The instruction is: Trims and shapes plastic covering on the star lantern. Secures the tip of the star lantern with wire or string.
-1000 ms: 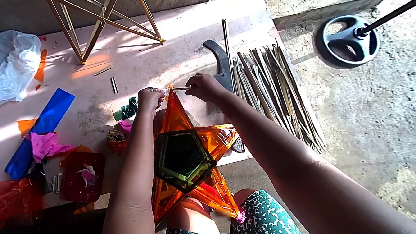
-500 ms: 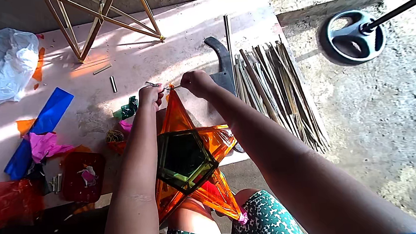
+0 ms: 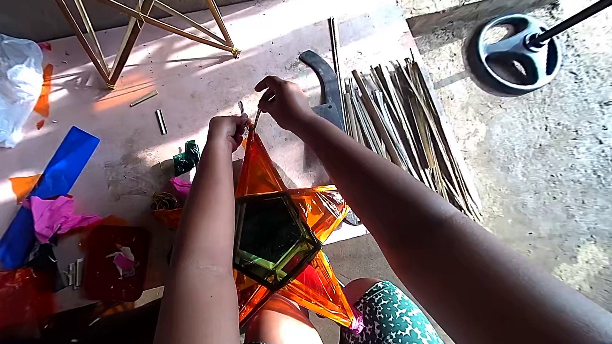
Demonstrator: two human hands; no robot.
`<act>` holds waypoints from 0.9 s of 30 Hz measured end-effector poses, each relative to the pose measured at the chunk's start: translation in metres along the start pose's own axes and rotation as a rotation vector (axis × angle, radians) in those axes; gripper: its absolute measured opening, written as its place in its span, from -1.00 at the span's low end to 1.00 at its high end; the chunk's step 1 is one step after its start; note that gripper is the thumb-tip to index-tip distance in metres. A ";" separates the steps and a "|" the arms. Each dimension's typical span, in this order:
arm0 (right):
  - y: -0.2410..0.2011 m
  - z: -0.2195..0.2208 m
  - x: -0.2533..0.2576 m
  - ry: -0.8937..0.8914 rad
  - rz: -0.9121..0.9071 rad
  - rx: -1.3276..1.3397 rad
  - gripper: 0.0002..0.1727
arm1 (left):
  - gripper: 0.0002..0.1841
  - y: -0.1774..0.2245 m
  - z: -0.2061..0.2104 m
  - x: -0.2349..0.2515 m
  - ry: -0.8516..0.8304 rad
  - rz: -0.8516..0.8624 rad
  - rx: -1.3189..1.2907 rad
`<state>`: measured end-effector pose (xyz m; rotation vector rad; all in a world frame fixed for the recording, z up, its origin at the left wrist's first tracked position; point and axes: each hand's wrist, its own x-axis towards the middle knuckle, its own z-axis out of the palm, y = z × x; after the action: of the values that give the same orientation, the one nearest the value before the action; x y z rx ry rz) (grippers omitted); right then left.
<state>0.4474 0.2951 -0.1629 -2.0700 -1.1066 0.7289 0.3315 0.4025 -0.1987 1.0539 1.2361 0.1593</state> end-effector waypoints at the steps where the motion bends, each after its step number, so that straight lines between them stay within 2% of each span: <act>1: -0.001 0.000 0.001 0.004 0.002 0.002 -0.59 | -0.89 -0.001 -0.002 0.000 -0.016 0.020 -0.001; 6: 0.005 0.001 0.002 0.045 0.028 0.027 -0.60 | -0.82 -0.005 -0.012 -0.002 -0.118 0.119 -0.074; 11: 0.015 0.005 0.003 0.082 0.167 0.126 -0.60 | -0.78 -0.011 -0.015 -0.005 -0.057 0.034 -0.119; 13: 0.019 0.010 0.002 0.125 0.290 0.288 -0.55 | -0.81 -0.012 -0.014 -0.006 -0.009 -0.020 -0.113; 16: 0.022 0.016 -0.004 0.107 0.534 0.712 -0.35 | -0.85 -0.013 -0.013 -0.006 0.021 -0.050 -0.064; 19: 0.021 0.023 -0.012 -0.011 0.635 0.830 -0.48 | -0.81 -0.015 -0.013 -0.003 0.016 -0.038 -0.017; 23: 0.019 0.037 -0.015 -0.104 0.562 0.823 -0.67 | -0.78 -0.013 -0.013 -0.007 0.020 -0.051 -0.086; 27: 0.008 0.041 -0.018 -0.058 0.526 0.830 -0.75 | -0.72 -0.011 -0.018 -0.019 0.013 -0.041 -0.096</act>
<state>0.4125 0.2886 -0.1912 -1.5884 -0.1707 1.2469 0.3051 0.3949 -0.1922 0.9449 1.2488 0.1919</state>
